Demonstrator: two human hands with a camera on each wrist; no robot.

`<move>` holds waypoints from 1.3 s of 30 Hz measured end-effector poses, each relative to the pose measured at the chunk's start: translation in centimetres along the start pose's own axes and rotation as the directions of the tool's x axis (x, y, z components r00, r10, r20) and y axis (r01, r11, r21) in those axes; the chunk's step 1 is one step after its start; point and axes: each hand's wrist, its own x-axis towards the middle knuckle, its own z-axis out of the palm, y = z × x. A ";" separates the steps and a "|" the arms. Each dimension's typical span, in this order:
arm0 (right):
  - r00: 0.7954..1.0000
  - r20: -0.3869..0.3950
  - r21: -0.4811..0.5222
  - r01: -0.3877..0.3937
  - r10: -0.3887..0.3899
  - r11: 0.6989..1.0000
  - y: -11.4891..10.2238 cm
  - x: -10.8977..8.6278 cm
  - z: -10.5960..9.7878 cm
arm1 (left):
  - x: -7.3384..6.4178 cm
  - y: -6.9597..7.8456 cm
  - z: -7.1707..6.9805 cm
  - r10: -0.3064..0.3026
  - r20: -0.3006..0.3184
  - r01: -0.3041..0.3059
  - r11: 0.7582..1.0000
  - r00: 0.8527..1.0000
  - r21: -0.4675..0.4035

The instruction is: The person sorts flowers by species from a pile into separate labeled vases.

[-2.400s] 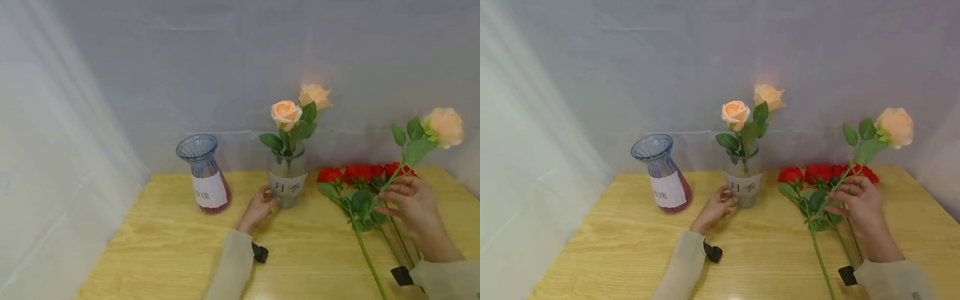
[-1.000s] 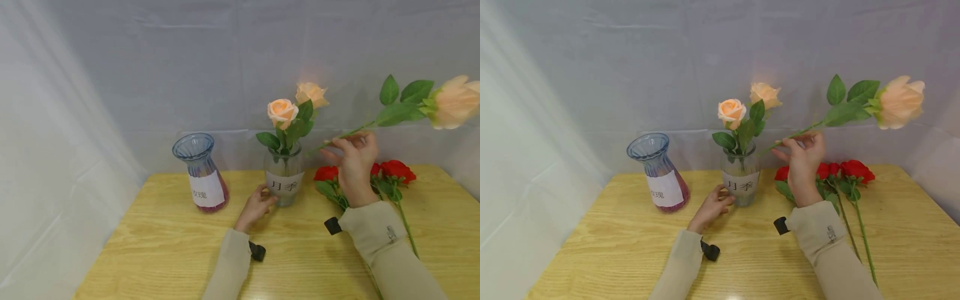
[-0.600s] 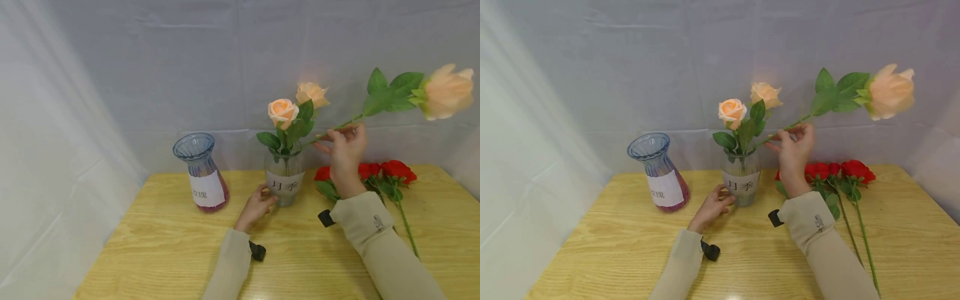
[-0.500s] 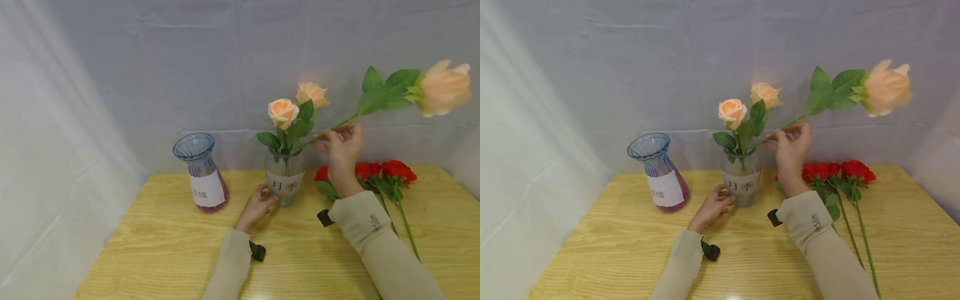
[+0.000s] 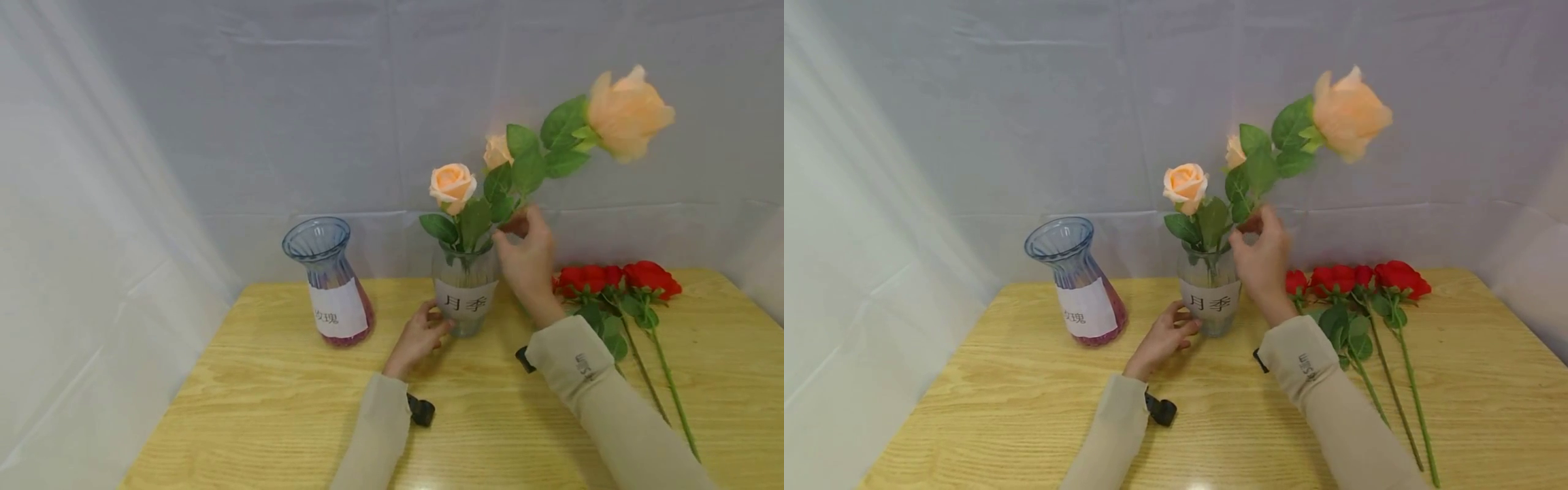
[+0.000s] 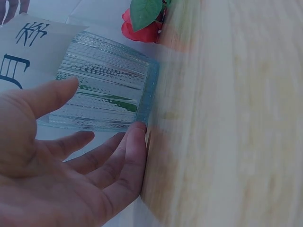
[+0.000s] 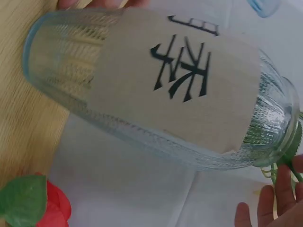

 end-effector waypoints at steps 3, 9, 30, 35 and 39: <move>0.997 0.059 -0.048 0.061 -0.058 0.997 0.0 -0.1 0.0 | 0.1 0.0 0.1 -0.004 0.002 0.004 1.000 1.000 -0.008; 0.982 0.153 -0.133 0.132 -0.111 0.982 -0.4 0.1 -0.3 | -0.1 0.2 0.1 -0.010 -0.005 0.009 1.000 1.000 -0.009; 0.984 0.168 -0.156 -0.029 0.056 0.987 0.9 -1.2 -3.7 | -0.2 0.4 0.1 0.008 -0.008 -0.008 1.000 1.000 -0.007; 0.984 0.170 -0.181 -0.020 0.051 0.983 1.4 -1.6 -4.9 | -0.2 0.5 0.1 0.018 -0.004 -0.018 0.999 1.000 0.040; 0.980 0.186 -0.223 -0.031 0.074 0.974 1.9 -1.7 -6.0 | -0.9 1.5 -0.5 0.046 0.000 -0.045 0.980 0.999 0.194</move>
